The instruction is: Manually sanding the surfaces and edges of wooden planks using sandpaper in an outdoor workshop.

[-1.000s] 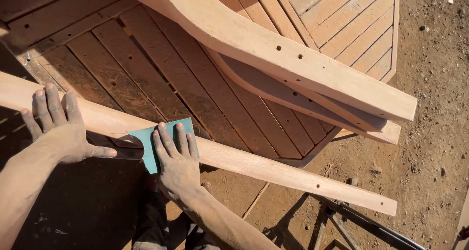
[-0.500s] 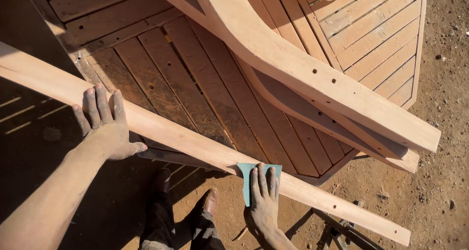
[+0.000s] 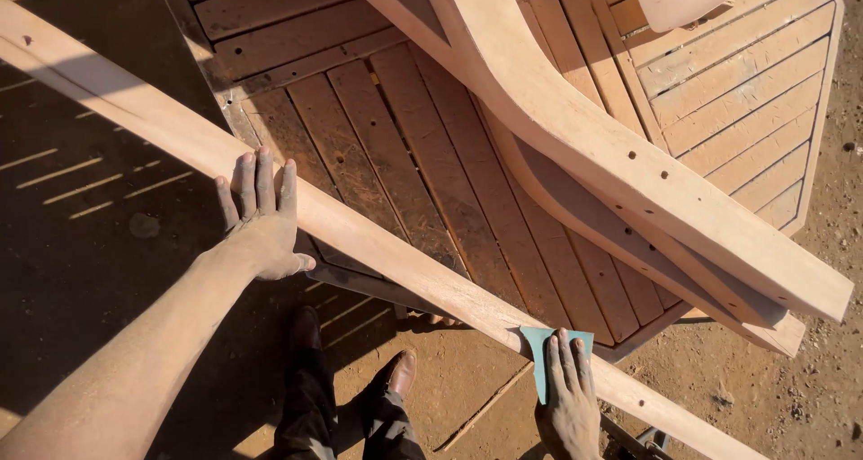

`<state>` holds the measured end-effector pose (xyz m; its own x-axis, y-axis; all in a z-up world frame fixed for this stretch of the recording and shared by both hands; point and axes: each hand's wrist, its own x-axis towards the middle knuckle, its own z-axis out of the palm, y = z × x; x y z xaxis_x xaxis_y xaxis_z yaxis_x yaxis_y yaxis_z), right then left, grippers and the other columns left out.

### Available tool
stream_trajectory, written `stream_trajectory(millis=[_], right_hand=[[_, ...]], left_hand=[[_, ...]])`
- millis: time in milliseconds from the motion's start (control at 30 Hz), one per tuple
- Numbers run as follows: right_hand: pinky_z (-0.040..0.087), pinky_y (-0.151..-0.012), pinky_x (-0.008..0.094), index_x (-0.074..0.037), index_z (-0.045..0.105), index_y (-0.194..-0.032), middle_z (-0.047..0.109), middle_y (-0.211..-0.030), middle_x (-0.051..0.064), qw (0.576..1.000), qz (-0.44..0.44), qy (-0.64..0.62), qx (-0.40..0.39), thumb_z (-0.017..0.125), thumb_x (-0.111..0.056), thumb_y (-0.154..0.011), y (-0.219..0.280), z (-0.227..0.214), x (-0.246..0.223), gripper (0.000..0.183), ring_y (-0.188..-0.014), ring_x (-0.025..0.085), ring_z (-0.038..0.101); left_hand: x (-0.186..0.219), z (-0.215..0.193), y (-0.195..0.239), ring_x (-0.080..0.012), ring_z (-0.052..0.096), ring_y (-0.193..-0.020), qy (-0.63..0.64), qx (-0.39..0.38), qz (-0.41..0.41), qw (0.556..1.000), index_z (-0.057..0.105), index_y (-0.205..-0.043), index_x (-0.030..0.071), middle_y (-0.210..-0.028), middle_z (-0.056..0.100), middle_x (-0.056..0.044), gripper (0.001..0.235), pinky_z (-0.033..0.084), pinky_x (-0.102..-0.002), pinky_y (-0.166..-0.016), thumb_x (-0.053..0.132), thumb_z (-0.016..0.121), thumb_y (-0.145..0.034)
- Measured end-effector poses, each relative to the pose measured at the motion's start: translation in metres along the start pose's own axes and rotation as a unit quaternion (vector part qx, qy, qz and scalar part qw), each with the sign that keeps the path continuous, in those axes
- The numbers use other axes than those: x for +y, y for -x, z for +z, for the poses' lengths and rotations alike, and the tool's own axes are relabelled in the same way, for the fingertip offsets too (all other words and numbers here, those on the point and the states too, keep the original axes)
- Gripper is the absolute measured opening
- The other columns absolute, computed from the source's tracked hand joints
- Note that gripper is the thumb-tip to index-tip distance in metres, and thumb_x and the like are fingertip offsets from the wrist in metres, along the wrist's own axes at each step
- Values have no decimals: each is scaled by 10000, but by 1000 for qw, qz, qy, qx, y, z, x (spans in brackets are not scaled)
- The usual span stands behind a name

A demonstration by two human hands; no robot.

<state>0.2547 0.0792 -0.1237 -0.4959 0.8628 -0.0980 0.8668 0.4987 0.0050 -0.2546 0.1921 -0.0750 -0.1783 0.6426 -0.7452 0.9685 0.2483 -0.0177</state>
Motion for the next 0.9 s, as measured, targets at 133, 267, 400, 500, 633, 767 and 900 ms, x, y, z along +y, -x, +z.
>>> stream_trajectory(millis=[133, 267, 400, 500, 633, 767, 900], right_hand=[[104, -1293, 487, -94, 145, -1652, 114, -1743, 77, 995, 70, -63, 19, 586, 5, -536, -34, 18, -43, 1204, -1619, 334, 48], [178, -1264, 558, -99, 231, -1636, 174, -1732, 91, 995, -30, -92, 32, 612, -188, -800, -158, -10, -183, 923, -1597, 393, 115], [63, -1309, 504, -121, 96, -1670, 40, -1754, 56, 994, -88, -59, 19, 543, -165, -828, -199, -8, -205, 955, -1616, 350, 11], [73, -1317, 499, -102, 82, -1668, 64, -1751, 74, 986, -158, -59, 0, 581, -63, -753, -148, -10, -139, 1042, -1617, 336, 25], [33, -1323, 444, -86, 82, -1660, 51, -1747, 85, 997, -79, 2, 0, 434, 77, -497, -20, 0, -29, 1226, -1618, 307, 10], [139, -1294, 463, -115, 221, -1644, 196, -1735, 56, 997, 74, -33, 6, 486, -5, -542, 5, 21, -35, 1139, -1613, 304, 133], [90, -1292, 522, -137, 233, -1646, 185, -1737, 58, 995, 9, -89, 41, 549, 1, -606, -120, 8, -175, 1096, -1620, 325, 77]], left_hand=[[-7, 3, -7, -454, -469, -1436, -55, 1, -8, 998, -389, -1574, 77, -1578, -500, -287, 1372, -203, -674, -1134, 513, 719, -892], [-6, 21, -22, -477, -465, -1432, -104, 11, -11, 994, -390, -1573, 65, -1568, -497, -316, 1384, -190, -706, -1106, 519, 708, -863], [-6, 7, -13, -446, -475, -1441, -103, -26, -14, 994, -426, -1562, 92, -1579, -531, -261, 1319, -202, -671, -1129, 418, 679, -920], [-13, 9, -14, -455, -429, -1468, -171, -6, -22, 985, -423, -1569, 118, -1617, -490, -244, 1294, -195, -662, -1140, 403, 644, -894], [-12, 3, -8, -450, -446, -1462, -144, -22, -10, 989, -422, -1570, 118, -1607, -504, -250, 1309, -212, -660, -1134, 437, 662, -910], [-4, 3, -8, -485, -441, -1452, -152, -37, -14, 988, -429, -1561, 70, -1599, -488, -302, 1269, -188, -693, -1122, 255, 627, -882], [-11, 22, -25, -479, -459, -1438, -162, -36, -27, 986, -444, -1555, 82, -1586, -506, -297, 1376, -201, -690, -1112, 352, 716, -865]])
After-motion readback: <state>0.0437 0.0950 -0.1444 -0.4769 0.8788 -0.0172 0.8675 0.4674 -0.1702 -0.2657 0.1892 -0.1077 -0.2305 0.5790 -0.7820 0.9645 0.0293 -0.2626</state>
